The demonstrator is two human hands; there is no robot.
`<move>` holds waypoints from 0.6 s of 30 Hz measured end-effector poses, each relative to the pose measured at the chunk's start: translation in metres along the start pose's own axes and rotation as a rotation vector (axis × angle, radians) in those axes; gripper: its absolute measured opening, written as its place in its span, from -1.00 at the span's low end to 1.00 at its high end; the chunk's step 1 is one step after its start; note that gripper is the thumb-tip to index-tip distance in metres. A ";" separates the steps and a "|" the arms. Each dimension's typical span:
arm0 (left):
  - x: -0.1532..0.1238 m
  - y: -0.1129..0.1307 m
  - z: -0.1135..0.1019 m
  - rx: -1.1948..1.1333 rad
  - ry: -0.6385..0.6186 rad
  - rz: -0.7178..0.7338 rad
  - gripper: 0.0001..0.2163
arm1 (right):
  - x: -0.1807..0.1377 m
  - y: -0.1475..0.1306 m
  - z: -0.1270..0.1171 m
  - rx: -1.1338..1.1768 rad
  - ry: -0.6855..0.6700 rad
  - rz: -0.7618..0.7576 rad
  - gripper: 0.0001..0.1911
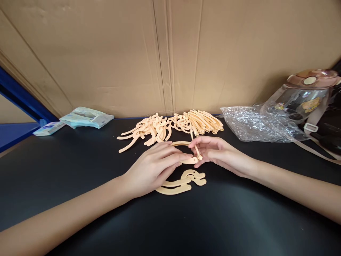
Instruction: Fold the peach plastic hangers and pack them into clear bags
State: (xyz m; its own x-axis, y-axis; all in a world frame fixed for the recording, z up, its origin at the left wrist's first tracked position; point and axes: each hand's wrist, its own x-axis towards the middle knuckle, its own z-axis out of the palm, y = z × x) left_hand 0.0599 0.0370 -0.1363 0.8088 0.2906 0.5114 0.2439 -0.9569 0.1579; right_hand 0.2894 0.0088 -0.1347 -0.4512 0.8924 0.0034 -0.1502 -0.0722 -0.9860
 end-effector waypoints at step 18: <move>-0.003 0.001 -0.004 0.045 0.029 0.034 -0.72 | -0.002 0.004 -0.009 0.054 0.059 0.006 -0.73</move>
State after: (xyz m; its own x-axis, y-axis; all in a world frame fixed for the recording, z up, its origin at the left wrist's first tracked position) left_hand 0.0560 0.0349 -0.1346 0.8015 0.2574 0.5398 0.2412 -0.9651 0.1021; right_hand 0.2975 0.0103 -0.1405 -0.3997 0.9165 -0.0143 -0.1953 -0.1004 -0.9756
